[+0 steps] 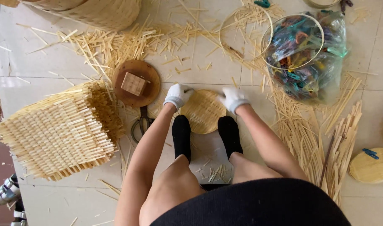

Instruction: The person sits on the floor and uses shears to trim the edges of a woven bamboo mat. They then place a circular bamboo frame over the mat, press it down, and secure it with a clothespin. The person repeats this process with another mat and frame.

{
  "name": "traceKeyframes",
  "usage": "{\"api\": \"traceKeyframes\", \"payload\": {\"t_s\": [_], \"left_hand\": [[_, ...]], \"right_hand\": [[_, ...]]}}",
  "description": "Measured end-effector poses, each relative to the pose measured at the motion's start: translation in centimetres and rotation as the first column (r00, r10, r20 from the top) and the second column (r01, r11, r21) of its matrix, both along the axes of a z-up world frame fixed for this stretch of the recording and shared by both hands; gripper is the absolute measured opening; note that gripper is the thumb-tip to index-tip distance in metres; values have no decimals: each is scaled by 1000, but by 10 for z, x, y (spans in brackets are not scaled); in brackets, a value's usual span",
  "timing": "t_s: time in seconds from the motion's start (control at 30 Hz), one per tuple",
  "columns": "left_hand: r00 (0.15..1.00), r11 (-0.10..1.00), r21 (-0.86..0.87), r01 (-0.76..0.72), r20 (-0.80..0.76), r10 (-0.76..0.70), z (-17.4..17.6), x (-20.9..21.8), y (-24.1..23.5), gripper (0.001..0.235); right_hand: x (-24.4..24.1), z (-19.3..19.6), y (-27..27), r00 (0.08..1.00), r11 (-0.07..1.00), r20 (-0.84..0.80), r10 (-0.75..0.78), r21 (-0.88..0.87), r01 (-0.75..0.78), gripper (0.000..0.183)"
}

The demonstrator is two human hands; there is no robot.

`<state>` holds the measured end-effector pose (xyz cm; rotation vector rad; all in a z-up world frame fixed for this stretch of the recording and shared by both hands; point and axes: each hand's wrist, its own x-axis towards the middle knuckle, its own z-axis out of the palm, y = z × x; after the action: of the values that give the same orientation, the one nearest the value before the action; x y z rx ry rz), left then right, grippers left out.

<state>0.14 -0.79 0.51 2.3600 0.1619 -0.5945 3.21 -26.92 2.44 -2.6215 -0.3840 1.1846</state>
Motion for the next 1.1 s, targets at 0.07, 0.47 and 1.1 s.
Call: {"api": "traceKeyframes", "payload": {"t_s": [0.07, 0.47, 1.1], "left_hand": [[999, 1000, 0, -7, -42, 7, 4, 3, -2, 29], [960, 994, 45, -104, 264, 88, 2, -26, -23, 23], [972, 983, 26, -181, 156, 175, -11, -47, -7, 22]], "right_hand": [[10, -15, 10, 997, 991, 68, -36, 134, 27, 35], [-3, -42, 38, 937, 978, 346, 50, 175, -117, 14], [-250, -18, -344, 920, 699, 208, -332, -601, 388, 51]]}}
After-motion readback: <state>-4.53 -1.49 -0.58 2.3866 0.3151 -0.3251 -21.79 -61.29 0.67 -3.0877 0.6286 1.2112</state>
